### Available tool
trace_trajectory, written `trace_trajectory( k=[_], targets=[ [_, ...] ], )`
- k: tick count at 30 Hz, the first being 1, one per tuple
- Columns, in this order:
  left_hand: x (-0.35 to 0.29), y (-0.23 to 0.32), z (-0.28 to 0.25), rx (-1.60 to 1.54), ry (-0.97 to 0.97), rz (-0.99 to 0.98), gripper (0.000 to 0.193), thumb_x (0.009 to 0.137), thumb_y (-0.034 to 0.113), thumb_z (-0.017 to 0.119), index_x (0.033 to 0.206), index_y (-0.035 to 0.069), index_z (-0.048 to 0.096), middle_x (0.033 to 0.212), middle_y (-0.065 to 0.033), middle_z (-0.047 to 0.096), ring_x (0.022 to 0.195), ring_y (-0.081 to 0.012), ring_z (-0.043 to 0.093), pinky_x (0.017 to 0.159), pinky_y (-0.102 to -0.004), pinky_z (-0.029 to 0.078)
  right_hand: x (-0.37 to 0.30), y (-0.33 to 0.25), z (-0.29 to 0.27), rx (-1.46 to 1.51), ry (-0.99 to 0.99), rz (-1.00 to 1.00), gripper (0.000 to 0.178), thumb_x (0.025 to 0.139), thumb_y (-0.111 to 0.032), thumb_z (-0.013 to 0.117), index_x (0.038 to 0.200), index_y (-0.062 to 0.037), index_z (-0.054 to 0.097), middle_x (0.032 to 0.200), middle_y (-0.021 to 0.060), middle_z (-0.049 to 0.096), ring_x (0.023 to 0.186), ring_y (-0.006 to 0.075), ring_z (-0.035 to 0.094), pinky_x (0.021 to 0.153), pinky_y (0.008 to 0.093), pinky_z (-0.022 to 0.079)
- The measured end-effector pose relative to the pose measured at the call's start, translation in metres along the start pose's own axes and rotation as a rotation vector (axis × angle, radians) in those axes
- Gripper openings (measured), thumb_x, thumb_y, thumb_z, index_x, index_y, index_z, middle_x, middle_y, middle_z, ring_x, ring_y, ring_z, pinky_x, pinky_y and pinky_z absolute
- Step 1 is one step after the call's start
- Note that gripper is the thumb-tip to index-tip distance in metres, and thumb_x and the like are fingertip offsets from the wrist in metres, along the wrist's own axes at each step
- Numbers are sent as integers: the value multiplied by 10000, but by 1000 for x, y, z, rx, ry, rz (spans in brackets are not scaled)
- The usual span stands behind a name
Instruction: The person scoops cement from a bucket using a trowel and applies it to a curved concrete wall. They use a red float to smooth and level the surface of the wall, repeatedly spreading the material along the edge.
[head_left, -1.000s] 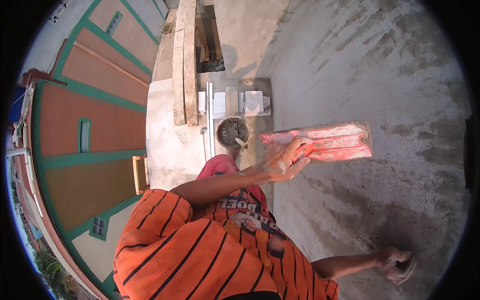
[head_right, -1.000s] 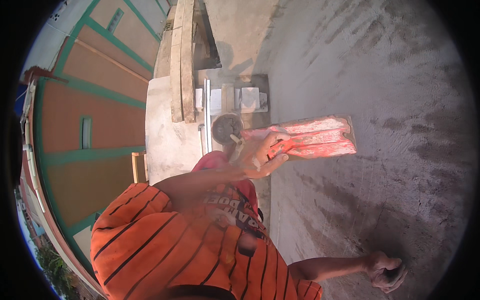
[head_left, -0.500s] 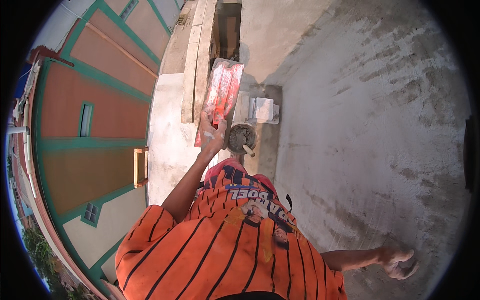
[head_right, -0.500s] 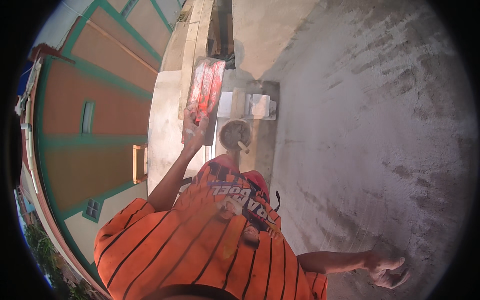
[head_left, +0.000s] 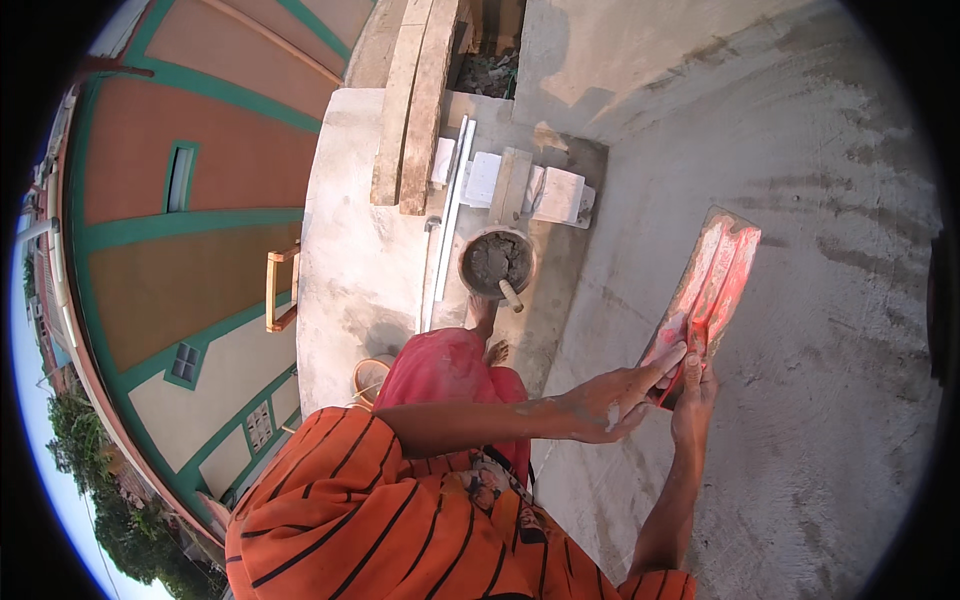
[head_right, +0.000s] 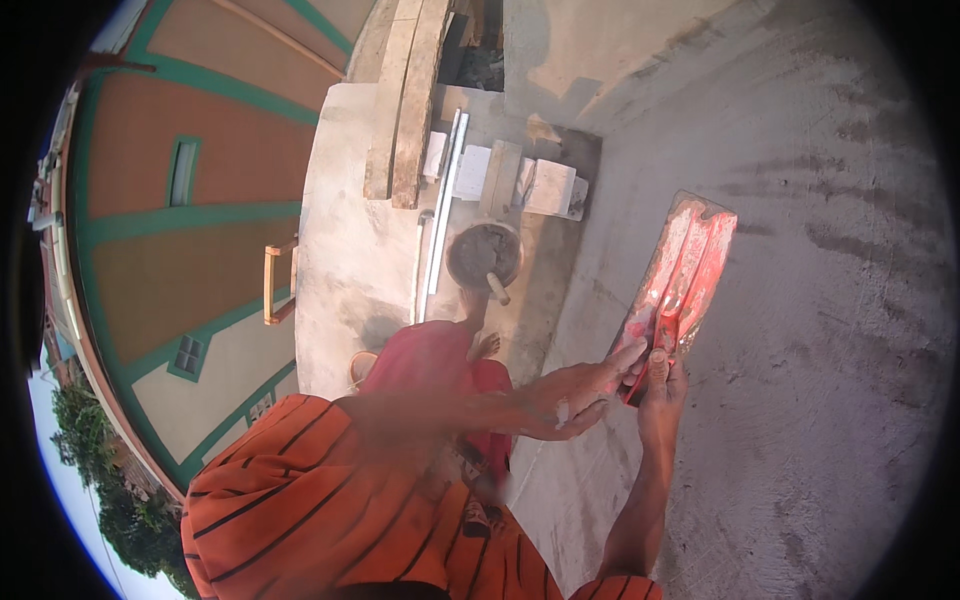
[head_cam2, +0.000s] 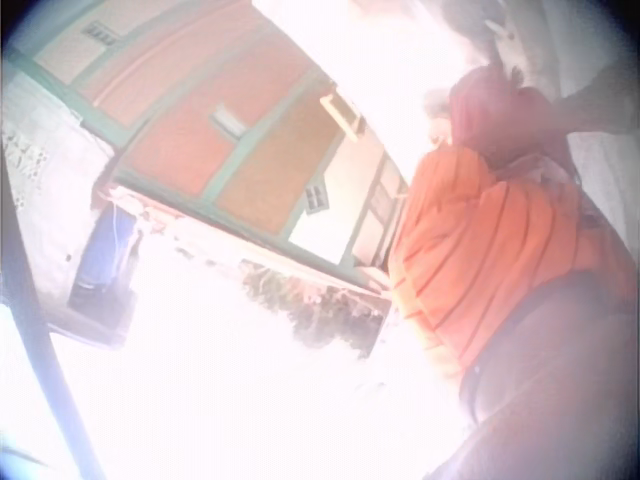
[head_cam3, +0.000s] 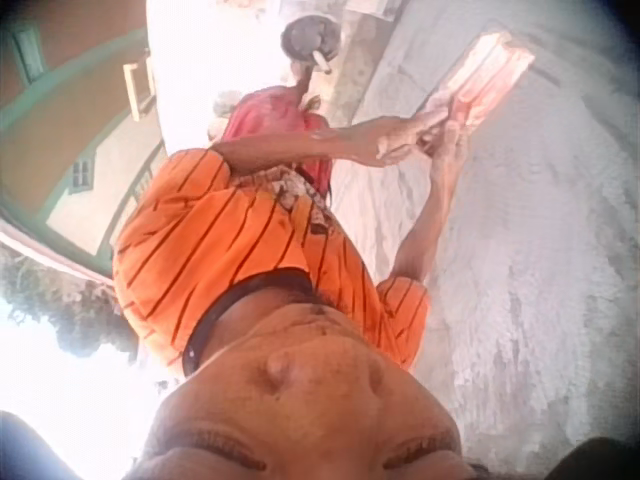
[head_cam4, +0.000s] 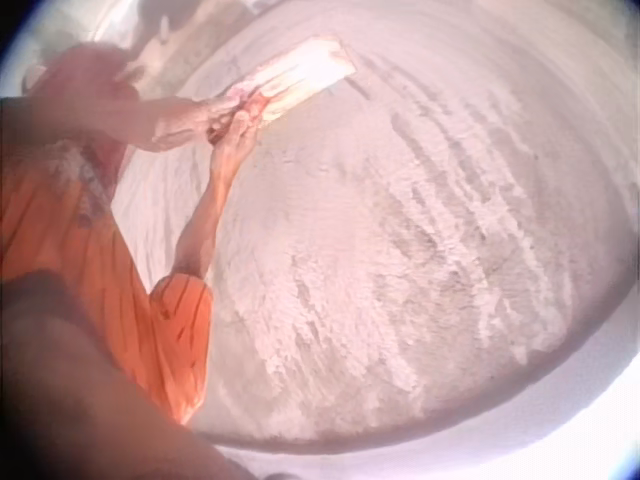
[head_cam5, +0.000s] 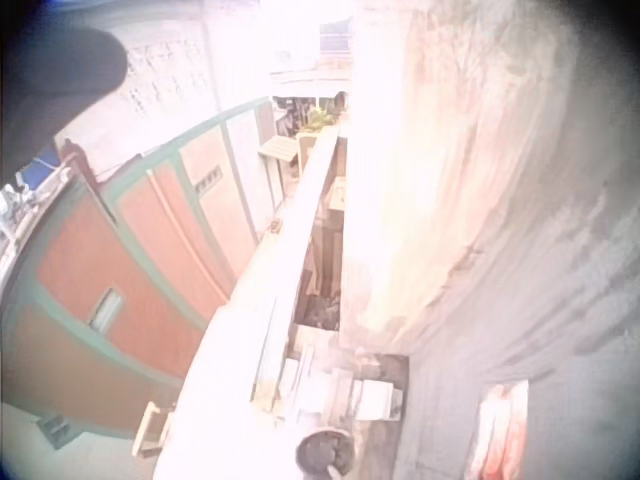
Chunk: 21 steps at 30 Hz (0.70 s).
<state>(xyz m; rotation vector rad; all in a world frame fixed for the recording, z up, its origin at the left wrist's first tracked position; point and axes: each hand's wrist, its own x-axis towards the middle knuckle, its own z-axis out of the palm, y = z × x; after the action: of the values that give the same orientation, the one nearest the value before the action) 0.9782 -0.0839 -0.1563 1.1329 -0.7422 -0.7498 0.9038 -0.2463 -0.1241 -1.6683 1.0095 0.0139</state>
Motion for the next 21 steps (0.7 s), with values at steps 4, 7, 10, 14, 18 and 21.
trace_trajectory(
  k=[4,7,10,14,18,21],
  targets=[
    [-12,-127,-103,151,134,-663,491,847,95,570,1327,26,496,1170,-219,613,1064,-292,608,946,-352,450,35,58,-24,46,-97,126,440,936,-461,607,1084,-46,615,682,-29,525,579,63,505,542,238,442],
    [-55,-375,-182,913,165,-462,733,777,143,619,1446,65,332,1422,-179,432,1347,-349,372,1069,-465,340,74,97,-46,71,-269,227,505,854,-474,713,1099,-44,610,652,-38,515,542,52,496,504,219,434],
    [-46,-472,-235,1177,-45,-627,936,702,177,688,1505,102,215,1514,-156,318,1429,-334,255,1118,-506,270,93,121,-54,139,-305,329,591,760,-471,805,1104,-37,601,633,-45,506,515,45,485,467,201,416],
    [-25,-517,-254,1263,-383,-866,1088,614,229,746,1524,119,159,1546,-127,269,1446,-313,226,1142,-515,232,97,145,-48,143,-319,551,653,694,-474,850,1086,-19,591,618,-52,501,520,46,508,473,213,443],
    [-27,-503,-278,1125,-635,-904,586,622,282,767,1182,195,620,1109,-109,649,1117,-292,594,1010,-430,408,104,163,-54,128,-359,570,708,673,-457,865,1136,-6,577,726,-21,537,562,54,533,479,219,456],
    [-65,-472,-316,1044,-589,-944,447,630,321,772,1055,199,705,971,-105,707,986,-291,668,905,-401,497,106,148,-42,164,-355,608,791,669,-438,872,1234,9,545,871,-5,543,580,61,531,481,220,454]
  ],
)
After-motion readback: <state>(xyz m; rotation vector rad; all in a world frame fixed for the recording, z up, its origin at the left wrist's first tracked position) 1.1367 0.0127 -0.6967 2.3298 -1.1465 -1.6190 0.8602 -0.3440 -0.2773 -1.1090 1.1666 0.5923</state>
